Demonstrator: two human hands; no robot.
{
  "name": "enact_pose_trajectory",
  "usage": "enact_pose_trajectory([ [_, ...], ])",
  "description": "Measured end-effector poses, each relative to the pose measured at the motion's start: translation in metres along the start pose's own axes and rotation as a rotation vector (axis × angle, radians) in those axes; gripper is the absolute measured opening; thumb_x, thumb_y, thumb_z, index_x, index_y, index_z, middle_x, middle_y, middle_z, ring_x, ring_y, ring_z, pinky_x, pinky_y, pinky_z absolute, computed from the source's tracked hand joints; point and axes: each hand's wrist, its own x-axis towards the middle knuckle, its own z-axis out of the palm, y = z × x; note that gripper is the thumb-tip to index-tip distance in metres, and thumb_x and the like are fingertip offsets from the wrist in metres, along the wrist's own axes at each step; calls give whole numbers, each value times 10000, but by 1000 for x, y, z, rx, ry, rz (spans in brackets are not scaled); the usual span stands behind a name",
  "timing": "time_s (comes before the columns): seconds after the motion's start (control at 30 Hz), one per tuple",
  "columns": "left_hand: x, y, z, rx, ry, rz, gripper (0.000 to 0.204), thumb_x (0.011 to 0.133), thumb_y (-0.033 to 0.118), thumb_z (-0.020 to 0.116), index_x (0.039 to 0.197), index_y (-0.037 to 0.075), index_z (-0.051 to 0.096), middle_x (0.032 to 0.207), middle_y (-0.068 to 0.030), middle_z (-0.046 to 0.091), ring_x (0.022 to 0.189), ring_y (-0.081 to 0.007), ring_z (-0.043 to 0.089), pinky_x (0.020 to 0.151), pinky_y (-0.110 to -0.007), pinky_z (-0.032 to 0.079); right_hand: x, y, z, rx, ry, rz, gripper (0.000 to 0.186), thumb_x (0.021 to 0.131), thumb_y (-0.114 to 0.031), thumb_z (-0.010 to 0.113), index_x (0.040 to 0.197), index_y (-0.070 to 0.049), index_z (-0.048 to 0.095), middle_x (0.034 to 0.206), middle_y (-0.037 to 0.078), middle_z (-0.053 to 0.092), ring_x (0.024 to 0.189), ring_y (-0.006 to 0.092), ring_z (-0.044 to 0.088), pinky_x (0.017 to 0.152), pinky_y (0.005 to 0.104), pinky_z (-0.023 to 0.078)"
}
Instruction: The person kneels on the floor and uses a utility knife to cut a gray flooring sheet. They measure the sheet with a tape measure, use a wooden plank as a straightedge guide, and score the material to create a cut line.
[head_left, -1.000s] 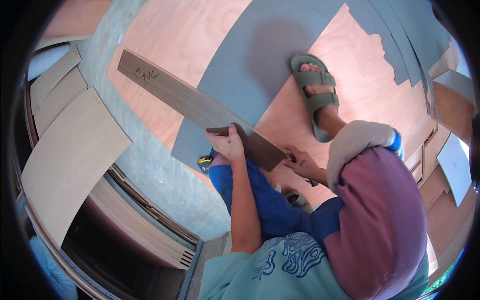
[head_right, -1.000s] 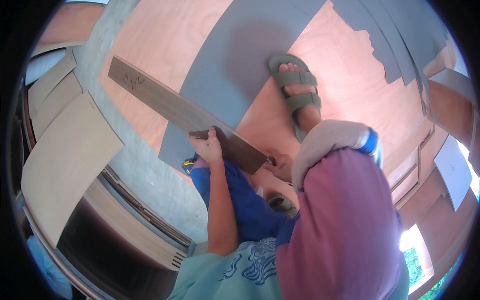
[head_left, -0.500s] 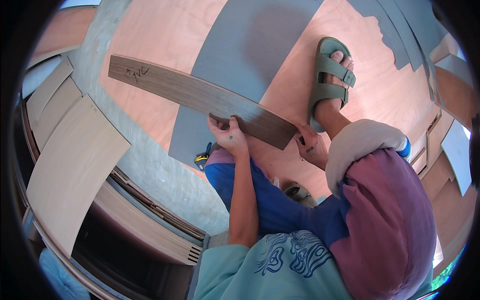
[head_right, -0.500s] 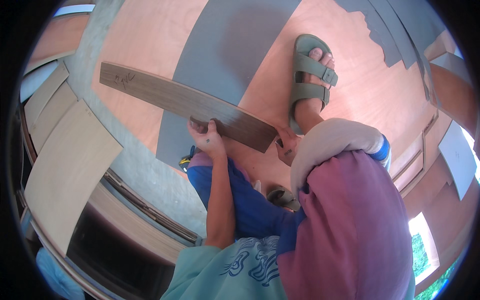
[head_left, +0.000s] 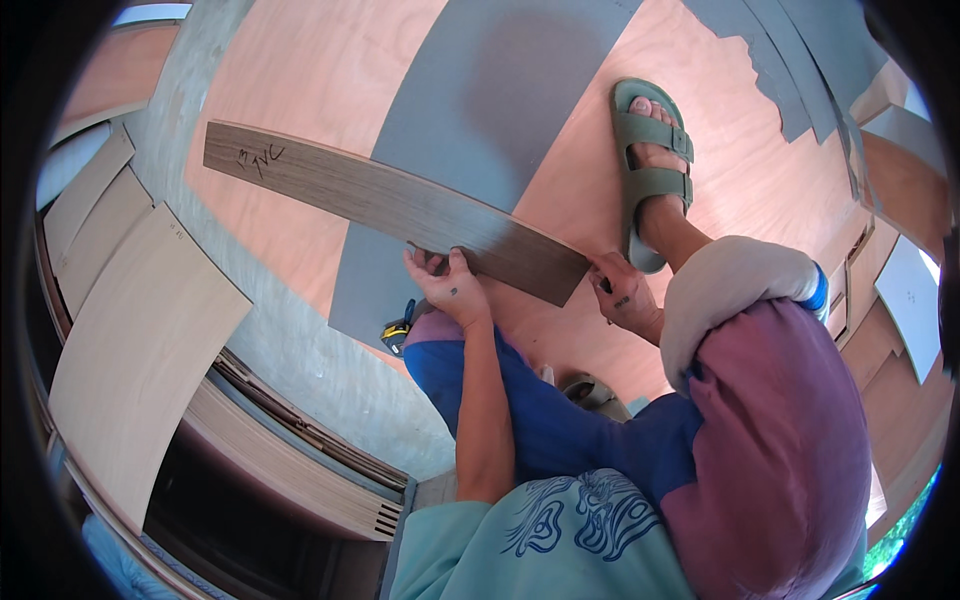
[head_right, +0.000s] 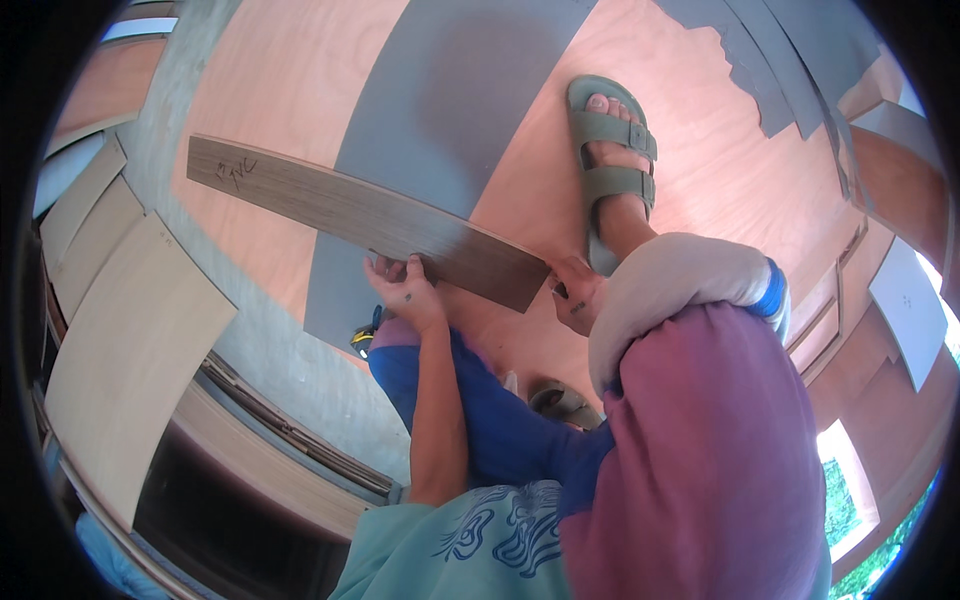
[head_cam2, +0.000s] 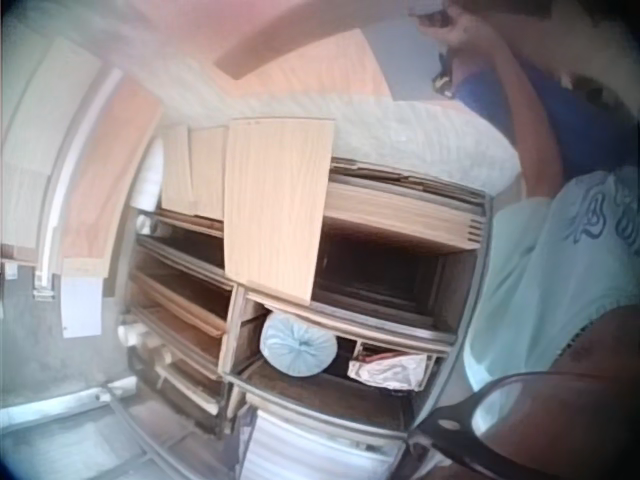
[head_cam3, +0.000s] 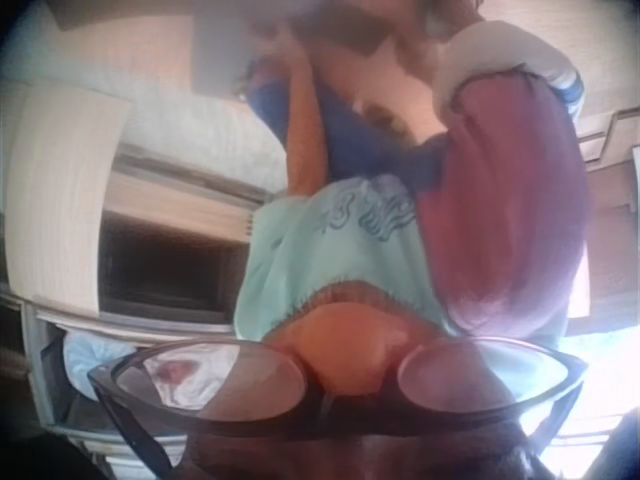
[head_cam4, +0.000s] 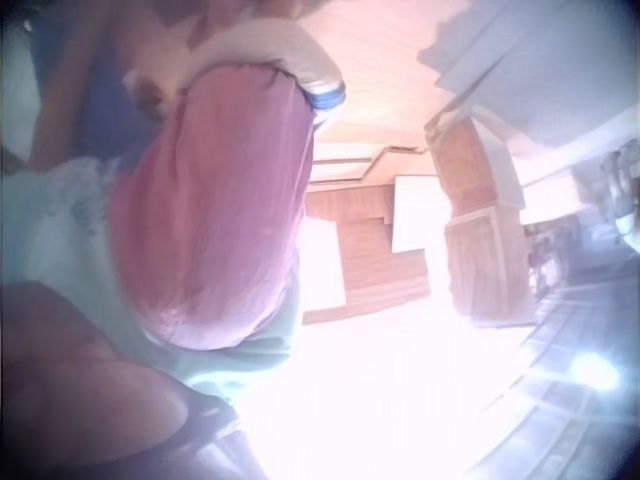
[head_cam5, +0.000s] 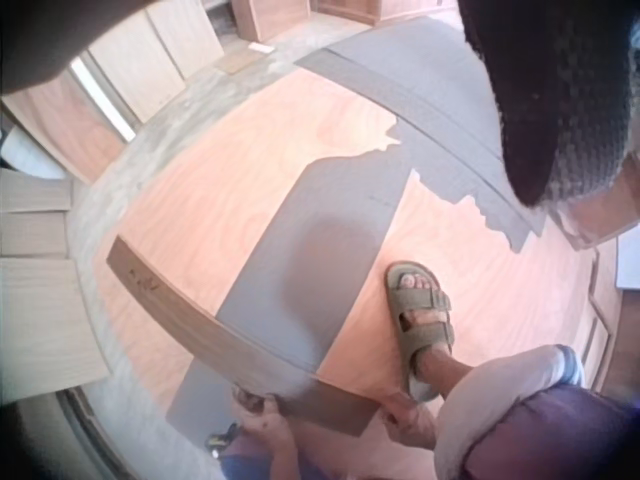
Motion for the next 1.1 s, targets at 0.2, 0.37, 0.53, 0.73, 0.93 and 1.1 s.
enact_pose_trajectory([
  [0.2,-2,0,-7,15,13,-1,766,851,-35,664,1498,-29,253,1366,-144,524,1064,-219,519,944,-342,463,9,-10,1,48,-55,33,611,1007,-501,321,1361,-33,492,1462,152,442,1380,344,366,1154,441,287],
  [0.37,-5,9,-6,83,-4,-6,752,864,-19,654,1498,-29,250,1386,-147,515,1069,-220,519,943,-343,462,24,7,2,-184,-134,-146,697,997,-573,297,1417,-41,456,1517,142,403,1424,340,324,1184,441,257],
  [0.53,-2,2,-6,60,-23,0,751,867,-10,656,1499,-23,251,1393,-149,509,1076,-222,521,942,-344,466,3,-21,-13,68,-95,99,775,963,-649,322,1449,-56,433,1531,145,384,1443,329,302,1193,435,241],
  [0.73,-4,1,-7,26,-20,4,745,864,-9,660,1493,-28,261,1393,-146,506,1079,-219,522,944,-340,466,6,-18,-8,55,-84,121,813,949,-670,329,1459,-43,420,1535,158,378,1455,313,285,1203,425,221],
  [0.93,-1,-6,-8,75,-10,17,714,862,-9,661,1480,-30,303,1398,-145,500,1083,-213,523,938,-333,472,14,-12,0,19,-87,64,786,957,-628,338,1448,-20,420,1524,160,382,1443,318,293,1196,417,221],
  [1.1,-8,-1,0,105,0,12,708,845,-5,671,1465,-42,330,1380,-147,510,1054,-211,534,912,-325,490,3,18,13,-25,111,-151,540,932,-394,525,1312,-10,507,1299,202,516,1235,365,469,1036,434,378],
])
